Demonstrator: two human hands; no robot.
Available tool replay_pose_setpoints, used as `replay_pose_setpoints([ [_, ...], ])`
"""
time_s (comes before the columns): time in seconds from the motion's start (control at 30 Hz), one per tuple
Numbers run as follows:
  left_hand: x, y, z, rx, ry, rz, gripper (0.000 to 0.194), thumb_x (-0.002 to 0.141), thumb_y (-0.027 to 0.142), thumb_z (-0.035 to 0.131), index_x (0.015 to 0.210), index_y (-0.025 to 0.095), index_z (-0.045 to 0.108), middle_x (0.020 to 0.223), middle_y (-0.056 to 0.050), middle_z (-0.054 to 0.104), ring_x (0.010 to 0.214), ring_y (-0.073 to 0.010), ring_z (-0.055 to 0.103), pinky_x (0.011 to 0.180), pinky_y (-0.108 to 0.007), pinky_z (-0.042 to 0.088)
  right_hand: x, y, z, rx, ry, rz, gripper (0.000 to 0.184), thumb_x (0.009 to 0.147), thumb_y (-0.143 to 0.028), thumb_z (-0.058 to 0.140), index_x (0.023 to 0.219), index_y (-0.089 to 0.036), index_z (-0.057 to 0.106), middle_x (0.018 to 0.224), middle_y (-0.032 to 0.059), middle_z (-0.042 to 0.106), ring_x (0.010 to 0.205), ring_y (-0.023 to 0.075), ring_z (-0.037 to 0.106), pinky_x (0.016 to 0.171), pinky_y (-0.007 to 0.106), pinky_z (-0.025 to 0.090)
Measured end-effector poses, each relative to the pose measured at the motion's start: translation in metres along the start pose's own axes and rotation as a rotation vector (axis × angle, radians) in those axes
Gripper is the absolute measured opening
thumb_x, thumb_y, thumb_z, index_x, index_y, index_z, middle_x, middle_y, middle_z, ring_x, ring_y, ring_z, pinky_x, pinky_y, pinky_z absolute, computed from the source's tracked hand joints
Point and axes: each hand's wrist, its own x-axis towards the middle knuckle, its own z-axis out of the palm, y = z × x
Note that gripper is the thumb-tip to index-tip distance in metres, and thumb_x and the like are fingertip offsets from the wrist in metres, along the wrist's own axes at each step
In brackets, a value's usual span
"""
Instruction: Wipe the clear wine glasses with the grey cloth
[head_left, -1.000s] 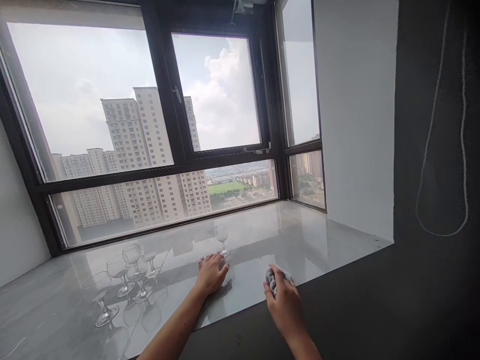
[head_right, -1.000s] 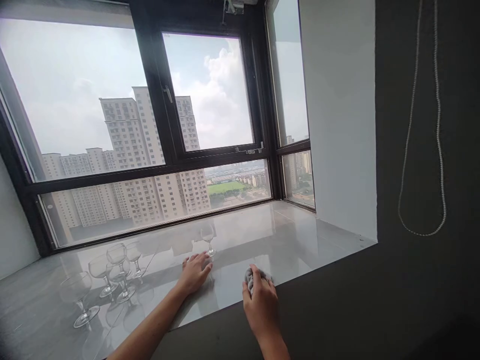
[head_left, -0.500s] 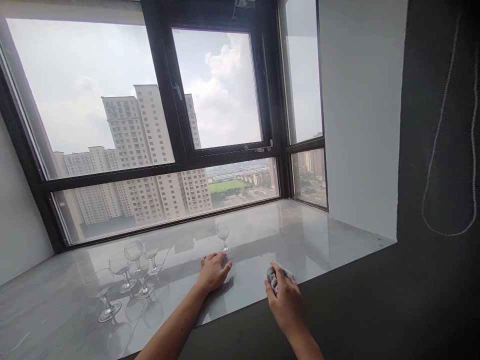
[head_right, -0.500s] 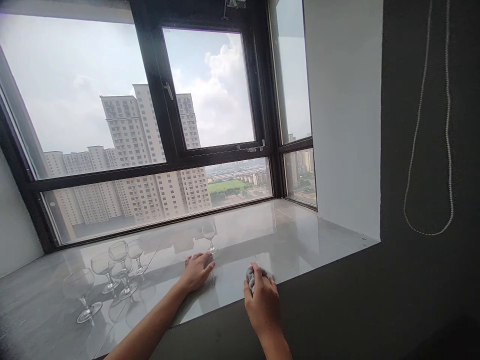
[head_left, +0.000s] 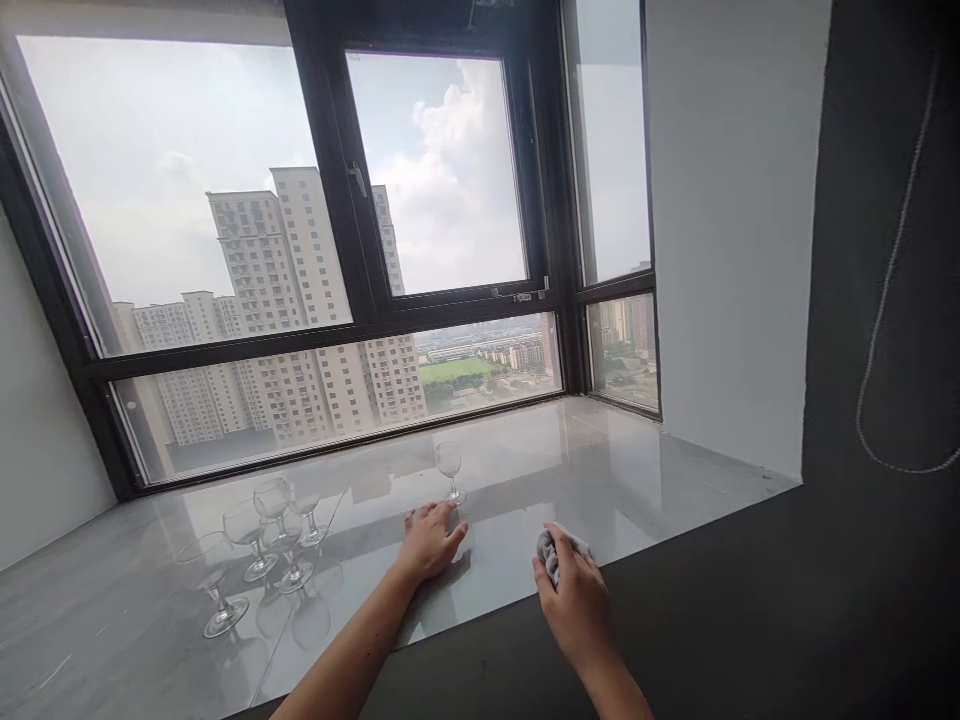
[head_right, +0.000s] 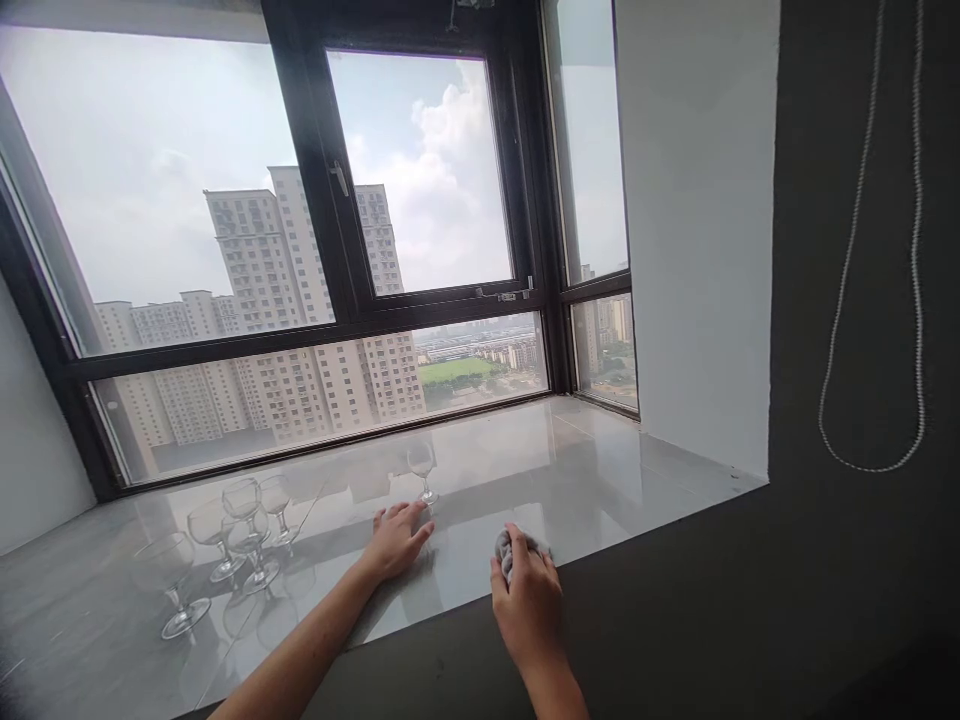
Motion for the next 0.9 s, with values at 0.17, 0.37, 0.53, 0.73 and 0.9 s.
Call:
replay_pose_setpoints([
  [0.17, 0.0020, -0.0032, 0.0038, 0.002, 0.045, -0.007, 0.057, 0.092, 0.053, 0.038, 0.144, 0.031, 0.047, 0.157, -0.005, 0.041, 0.145, -0.0314, 0.031, 0.118, -0.057, 0.013, 0.0001, -0.0002, -0.0022, 0.016, -0.025, 0.013, 0.038, 0.094, -0.039, 0.045, 0.127, -0.023, 0.053, 0.114, 0.0094, 0.070, 0.102, 0.0258, 0.066, 0.096, 0.045, 0.047],
  [0.37, 0.0038, -0.0067, 0.0079, 0.005, 0.051, -0.002, 0.056, 0.093, 0.052, 0.038, 0.144, 0.031, 0.046, 0.152, -0.006, 0.048, 0.145, -0.0299, 0.031, 0.119, -0.057, 0.012, 0.0002, -0.0012, -0.0028, 0.021, -0.039, 0.022, 0.039, 0.094, -0.037, 0.044, 0.129, -0.022, 0.052, 0.117, 0.0101, 0.070, 0.105, 0.0264, 0.065, 0.099, 0.048, 0.045],
  [0.53, 0.0034, -0.0064, 0.0078, -0.011, 0.031, 0.013, 0.054, 0.094, 0.050, 0.035, 0.142, 0.030, 0.048, 0.145, -0.006, 0.055, 0.144, -0.0290, 0.033, 0.119, -0.058, 0.010, 0.0003, -0.0009, -0.0035, 0.024, -0.027, 0.012, 0.038, 0.094, -0.037, 0.044, 0.128, -0.022, 0.052, 0.116, 0.0102, 0.070, 0.104, 0.0261, 0.065, 0.098, 0.047, 0.046],
  [0.73, 0.0031, -0.0049, 0.0067, 0.008, 0.042, 0.003, 0.056, 0.093, 0.048, 0.038, 0.145, 0.028, 0.046, 0.156, -0.007, 0.043, 0.145, -0.0302, 0.030, 0.118, -0.056, 0.012, -0.0005, 0.0001, -0.0039, 0.030, -0.040, 0.011, 0.039, 0.094, -0.039, 0.045, 0.129, -0.022, 0.051, 0.117, 0.0104, 0.069, 0.103, 0.0268, 0.065, 0.098, 0.049, 0.046],
  [0.9, 0.0032, -0.0052, 0.0065, 0.000, 0.025, 0.021, 0.053, 0.094, 0.047, 0.036, 0.141, 0.027, 0.050, 0.148, -0.007, 0.052, 0.142, -0.0312, 0.034, 0.117, -0.058, 0.013, -0.0006, 0.0000, -0.0039, 0.031, -0.031, 0.003, 0.037, 0.094, -0.037, 0.046, 0.128, -0.023, 0.052, 0.114, 0.0095, 0.070, 0.102, 0.0267, 0.066, 0.095, 0.047, 0.048],
])
